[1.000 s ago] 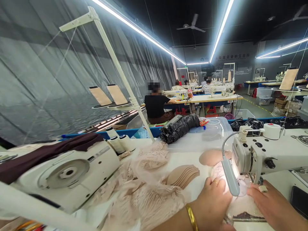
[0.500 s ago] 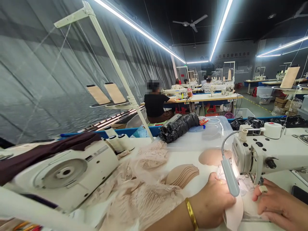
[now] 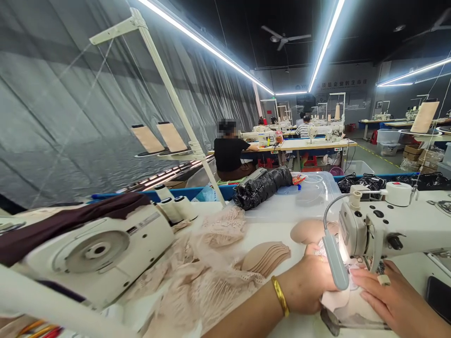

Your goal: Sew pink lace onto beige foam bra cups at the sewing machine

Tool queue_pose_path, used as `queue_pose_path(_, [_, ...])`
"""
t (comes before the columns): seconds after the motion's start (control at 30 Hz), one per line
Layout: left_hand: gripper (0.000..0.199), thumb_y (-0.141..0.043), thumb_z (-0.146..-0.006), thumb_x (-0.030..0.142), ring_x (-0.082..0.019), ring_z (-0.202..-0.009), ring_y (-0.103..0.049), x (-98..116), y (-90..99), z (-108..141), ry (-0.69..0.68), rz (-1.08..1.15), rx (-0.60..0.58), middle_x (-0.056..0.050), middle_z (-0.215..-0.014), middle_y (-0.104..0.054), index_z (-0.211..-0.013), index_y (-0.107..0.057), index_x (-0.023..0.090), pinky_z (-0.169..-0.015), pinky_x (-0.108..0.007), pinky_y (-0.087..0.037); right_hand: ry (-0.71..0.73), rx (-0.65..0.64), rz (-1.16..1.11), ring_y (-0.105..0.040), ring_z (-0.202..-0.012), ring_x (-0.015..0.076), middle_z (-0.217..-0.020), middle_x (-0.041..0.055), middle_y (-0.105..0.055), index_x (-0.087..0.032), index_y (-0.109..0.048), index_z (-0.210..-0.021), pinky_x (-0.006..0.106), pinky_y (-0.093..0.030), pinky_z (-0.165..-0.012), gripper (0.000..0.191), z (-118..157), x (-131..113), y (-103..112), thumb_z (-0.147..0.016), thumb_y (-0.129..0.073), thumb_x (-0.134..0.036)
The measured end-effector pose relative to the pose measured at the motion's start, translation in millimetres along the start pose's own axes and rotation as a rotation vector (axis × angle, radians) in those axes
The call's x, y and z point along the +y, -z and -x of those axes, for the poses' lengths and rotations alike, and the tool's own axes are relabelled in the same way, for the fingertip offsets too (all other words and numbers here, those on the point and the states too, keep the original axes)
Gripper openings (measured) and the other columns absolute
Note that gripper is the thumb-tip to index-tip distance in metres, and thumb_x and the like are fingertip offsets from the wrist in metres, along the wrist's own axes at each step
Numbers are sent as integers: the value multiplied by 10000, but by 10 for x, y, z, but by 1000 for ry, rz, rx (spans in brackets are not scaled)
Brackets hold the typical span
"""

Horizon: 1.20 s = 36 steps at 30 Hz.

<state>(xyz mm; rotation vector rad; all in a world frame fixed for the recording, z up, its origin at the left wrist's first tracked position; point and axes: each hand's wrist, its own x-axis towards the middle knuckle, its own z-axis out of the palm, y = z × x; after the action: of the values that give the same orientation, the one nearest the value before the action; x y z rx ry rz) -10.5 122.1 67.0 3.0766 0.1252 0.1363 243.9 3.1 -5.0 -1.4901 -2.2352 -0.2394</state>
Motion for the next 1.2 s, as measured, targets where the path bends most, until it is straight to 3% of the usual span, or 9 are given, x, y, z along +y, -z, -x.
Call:
queue_pose_path(0.13, [96,-676,-882,188,-236,-1048,-661,-7,37,-34,-9,9,6,14,-1182,-745,-927,-598,219,-865,-468,-363,10,-16,24,-745,-1078,326,-1184,34,-821,-381,-755,-1257,456,-650,-805,282,-31,13,46,-1015,-635,-298])
queue_pose_path(0.33, [93,-660,-916,208,-266,-1088,-655,-61,-12,-64,-33,0,11,-2,-1088,-752,-895,-569,215,-834,-469,-359,48,-7,95,-752,-1088,335,-1242,38,-817,-358,-716,-1381,499,-675,-831,374,-48,3,58,-1020,-628,-315])
queue_pose_path(0.63, [78,-658,-928,217,-233,-998,-660,-128,-63,-46,-31,14,30,35,-992,-741,-899,-586,222,-802,-465,-321,55,-11,115,-759,-1033,326,-1197,38,-831,-326,-720,-1371,501,-692,-814,361,-17,2,50,-1026,-613,-323])
queue_pose_path(0.83, [62,-651,-911,204,-246,-977,-661,-164,-86,-40,-21,36,2,13,-975,-747,-912,-593,226,-814,-465,-307,57,52,34,-796,-998,281,-1128,52,-828,-332,-750,-1324,400,-689,-801,330,20,29,86,-1037,-587,-308])
queue_pose_path(1.0, [76,-637,-908,184,-254,-1010,-667,-164,-84,-44,-6,41,6,14,-1008,-763,-943,-610,245,-817,-477,-302,-74,40,-130,-804,-1081,264,-1234,63,-814,-291,-703,-1299,387,-677,-908,299,83,94,32,-1096,-484,-312])
queue_pose_path(1.2, [62,-626,-915,205,-236,-943,-662,-113,-85,-55,-4,-8,28,29,-917,-732,-882,-581,231,-787,-468,-294,-212,27,-269,-811,-1035,262,-1170,50,-822,-313,-609,-1335,363,-675,-838,266,73,44,65,-1111,-471,-346])
